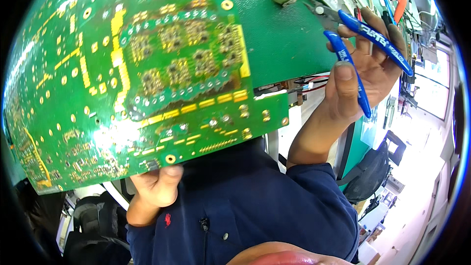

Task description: The person solders components on a circuit board with a soldering iron and wire, then clips a component with pliers.

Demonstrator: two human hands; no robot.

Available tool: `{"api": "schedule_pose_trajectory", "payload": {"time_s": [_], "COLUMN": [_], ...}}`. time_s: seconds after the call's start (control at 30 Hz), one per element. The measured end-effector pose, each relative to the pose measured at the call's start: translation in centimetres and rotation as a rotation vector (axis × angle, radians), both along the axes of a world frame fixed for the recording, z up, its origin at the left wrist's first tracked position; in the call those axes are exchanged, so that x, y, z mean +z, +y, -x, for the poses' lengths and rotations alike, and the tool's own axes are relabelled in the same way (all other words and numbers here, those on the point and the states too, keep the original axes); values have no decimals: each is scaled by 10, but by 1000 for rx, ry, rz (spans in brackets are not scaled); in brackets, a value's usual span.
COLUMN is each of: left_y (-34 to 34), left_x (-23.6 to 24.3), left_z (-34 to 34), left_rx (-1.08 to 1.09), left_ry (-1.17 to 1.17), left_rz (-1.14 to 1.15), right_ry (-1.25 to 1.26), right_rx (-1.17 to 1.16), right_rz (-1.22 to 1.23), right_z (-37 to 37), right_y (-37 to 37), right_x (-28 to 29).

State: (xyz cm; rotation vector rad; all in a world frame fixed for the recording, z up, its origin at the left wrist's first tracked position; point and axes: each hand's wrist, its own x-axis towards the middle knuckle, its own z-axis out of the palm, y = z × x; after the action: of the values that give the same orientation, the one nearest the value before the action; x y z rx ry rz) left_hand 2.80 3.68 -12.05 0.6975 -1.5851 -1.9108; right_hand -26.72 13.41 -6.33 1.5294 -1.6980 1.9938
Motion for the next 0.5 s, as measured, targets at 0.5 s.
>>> {"api": "schedule_pose_trajectory", "payload": {"time_s": [0.5], "left_y": [4], "left_x": [-6], "left_z": [7], "left_rx": [86], "left_ry": [75], "left_rz": [20], "right_ry": [-383], "right_rx": [676], "right_rz": [58], "right_z": [-36], "right_y": [10], "right_x": [35]}}
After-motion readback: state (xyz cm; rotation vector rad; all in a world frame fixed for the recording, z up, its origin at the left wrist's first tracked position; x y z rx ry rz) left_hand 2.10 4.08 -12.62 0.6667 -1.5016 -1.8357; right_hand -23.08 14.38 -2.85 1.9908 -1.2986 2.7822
